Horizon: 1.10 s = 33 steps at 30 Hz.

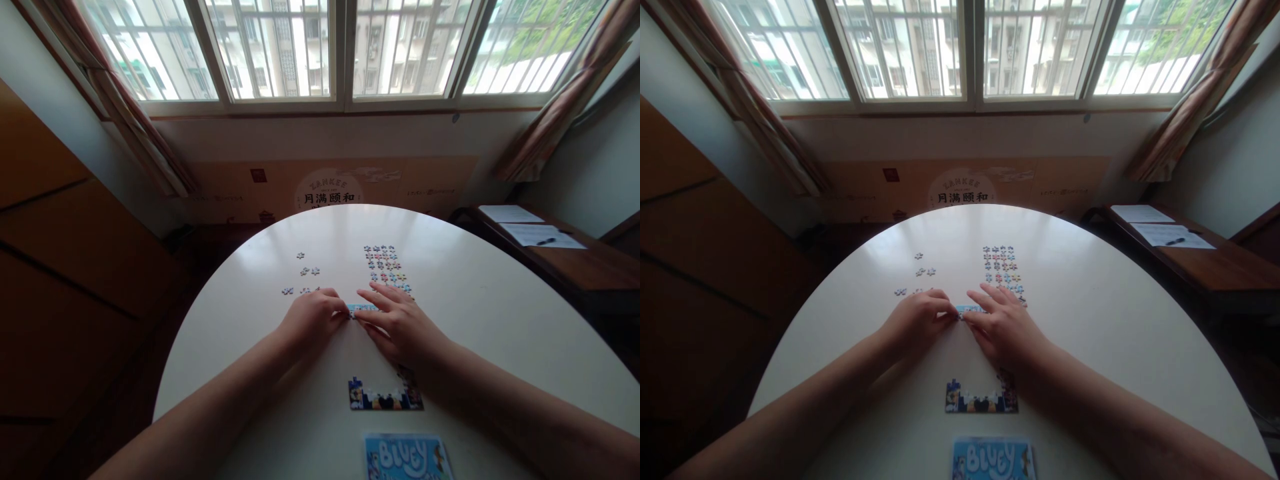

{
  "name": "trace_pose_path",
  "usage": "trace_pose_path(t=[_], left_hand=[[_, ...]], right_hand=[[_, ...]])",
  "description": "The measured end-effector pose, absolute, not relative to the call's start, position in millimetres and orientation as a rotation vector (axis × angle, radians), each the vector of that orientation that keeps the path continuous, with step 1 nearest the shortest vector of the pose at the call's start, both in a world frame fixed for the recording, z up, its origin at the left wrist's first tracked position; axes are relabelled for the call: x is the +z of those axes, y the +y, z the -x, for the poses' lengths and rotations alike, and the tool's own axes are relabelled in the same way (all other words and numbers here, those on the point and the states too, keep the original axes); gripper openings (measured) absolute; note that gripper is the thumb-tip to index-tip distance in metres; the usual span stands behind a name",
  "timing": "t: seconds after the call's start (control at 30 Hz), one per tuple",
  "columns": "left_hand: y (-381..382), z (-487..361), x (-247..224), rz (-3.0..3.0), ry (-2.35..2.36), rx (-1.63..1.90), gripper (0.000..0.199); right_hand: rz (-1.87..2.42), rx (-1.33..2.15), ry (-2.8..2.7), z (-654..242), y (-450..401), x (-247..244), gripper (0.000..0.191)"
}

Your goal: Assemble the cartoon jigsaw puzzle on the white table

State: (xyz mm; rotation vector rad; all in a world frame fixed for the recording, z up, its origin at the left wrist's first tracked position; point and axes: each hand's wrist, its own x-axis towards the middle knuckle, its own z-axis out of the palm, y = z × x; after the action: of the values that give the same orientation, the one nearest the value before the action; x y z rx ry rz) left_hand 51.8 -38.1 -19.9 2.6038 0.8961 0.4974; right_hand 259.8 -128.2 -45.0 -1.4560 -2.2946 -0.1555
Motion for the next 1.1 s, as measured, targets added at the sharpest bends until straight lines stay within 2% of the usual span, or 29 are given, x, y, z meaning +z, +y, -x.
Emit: trace_pose_path(t=[1.1], left_hand=[[-38.8,-52.0,-18.9,-2.618,0.932,0.456,0.016]], right_hand=[[1.440,0.032,-2.281,-255.0,-129.5,-41.9,0.027]])
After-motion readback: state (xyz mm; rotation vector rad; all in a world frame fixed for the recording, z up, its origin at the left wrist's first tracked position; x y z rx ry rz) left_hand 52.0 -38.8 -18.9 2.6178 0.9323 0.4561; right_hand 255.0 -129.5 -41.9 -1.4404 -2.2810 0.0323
